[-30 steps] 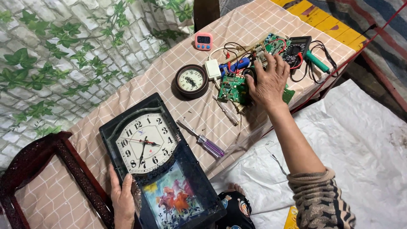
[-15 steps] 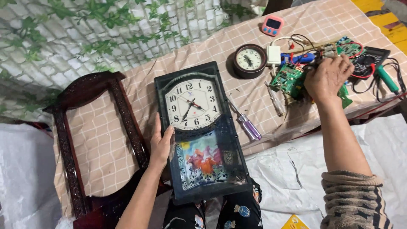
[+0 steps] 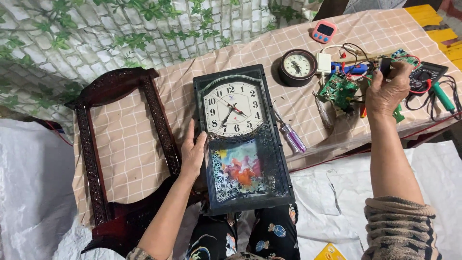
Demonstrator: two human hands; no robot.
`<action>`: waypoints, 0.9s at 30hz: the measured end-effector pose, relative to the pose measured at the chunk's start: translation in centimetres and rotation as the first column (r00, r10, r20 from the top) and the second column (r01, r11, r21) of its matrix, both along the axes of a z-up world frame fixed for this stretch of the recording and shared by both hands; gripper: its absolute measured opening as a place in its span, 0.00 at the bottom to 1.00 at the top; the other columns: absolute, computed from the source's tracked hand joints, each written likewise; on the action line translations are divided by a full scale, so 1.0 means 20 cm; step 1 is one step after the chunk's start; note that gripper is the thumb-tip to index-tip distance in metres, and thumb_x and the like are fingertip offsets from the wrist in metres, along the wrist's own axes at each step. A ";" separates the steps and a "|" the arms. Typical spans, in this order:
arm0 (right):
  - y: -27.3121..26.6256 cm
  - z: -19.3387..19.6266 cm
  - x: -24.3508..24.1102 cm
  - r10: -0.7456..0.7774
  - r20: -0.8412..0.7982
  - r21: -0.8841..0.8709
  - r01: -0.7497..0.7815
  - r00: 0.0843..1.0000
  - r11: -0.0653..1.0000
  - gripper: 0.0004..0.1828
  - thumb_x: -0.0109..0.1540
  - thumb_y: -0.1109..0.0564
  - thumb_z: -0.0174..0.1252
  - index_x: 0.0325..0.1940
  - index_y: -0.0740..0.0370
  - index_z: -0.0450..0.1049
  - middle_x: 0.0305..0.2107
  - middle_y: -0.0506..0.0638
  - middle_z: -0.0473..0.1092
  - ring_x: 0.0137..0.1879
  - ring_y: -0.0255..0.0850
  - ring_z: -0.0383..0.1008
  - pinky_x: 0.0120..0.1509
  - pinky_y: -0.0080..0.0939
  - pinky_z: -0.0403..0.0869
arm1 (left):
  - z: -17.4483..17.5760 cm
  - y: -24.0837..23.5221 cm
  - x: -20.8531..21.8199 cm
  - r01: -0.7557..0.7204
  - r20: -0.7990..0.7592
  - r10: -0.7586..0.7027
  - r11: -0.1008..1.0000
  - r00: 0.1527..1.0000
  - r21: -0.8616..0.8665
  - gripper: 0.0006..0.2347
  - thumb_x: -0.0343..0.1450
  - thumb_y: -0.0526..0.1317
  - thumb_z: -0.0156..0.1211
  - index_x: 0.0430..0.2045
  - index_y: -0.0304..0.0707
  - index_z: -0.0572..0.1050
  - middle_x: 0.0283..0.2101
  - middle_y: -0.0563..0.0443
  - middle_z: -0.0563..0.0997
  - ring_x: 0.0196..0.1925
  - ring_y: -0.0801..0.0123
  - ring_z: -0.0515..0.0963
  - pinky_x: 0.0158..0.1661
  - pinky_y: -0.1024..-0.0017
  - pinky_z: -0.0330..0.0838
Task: The person sits on the floor and repairs a wall clock. They apply black tape to the clock's internal mechanism, then place a clear plastic sheet over the clock face. Finally, they attach the wooden frame to the clock body.
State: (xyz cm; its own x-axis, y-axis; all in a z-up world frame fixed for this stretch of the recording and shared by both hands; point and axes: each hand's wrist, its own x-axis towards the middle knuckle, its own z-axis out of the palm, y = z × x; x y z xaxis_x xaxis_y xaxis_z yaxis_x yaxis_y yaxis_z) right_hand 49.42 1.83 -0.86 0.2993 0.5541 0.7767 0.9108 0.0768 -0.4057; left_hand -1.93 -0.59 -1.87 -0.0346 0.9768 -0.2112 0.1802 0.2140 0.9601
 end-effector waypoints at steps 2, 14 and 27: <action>-0.01 0.02 -0.02 0.041 -0.021 0.032 -0.040 0.999 0.999 0.21 0.62 0.77 0.60 0.58 0.72 0.65 0.37 0.62 0.73 0.37 0.49 0.74 0.43 0.47 0.76 | 0.01 -0.01 -0.01 -0.002 0.020 0.001 1.000 1.000 0.015 0.30 0.73 0.41 0.52 0.72 0.41 0.51 0.76 0.43 0.53 0.77 0.60 0.53 0.70 0.65 0.51; -0.26 0.22 -0.35 0.042 0.103 0.175 -0.060 0.994 0.983 0.27 0.57 0.80 0.69 0.57 0.68 0.71 0.48 0.60 0.71 0.52 0.53 0.70 0.56 0.51 0.74 | 0.29 -0.22 0.11 0.080 -0.344 0.144 0.823 0.928 0.562 0.27 0.76 0.46 0.52 0.67 0.30 0.55 0.68 0.33 0.65 0.70 0.51 0.65 0.68 0.59 0.63; -0.87 0.17 -1.30 0.469 0.130 0.166 -0.486 0.874 0.858 0.08 0.56 0.66 0.69 0.38 0.57 0.83 0.35 0.51 0.79 0.52 0.55 0.79 0.61 0.48 0.76 | 0.40 -0.59 0.49 0.272 0.707 -0.245 0.959 0.664 0.078 0.18 0.70 0.35 0.66 0.55 0.30 0.75 0.39 0.38 0.84 0.40 0.64 0.84 0.48 0.68 0.81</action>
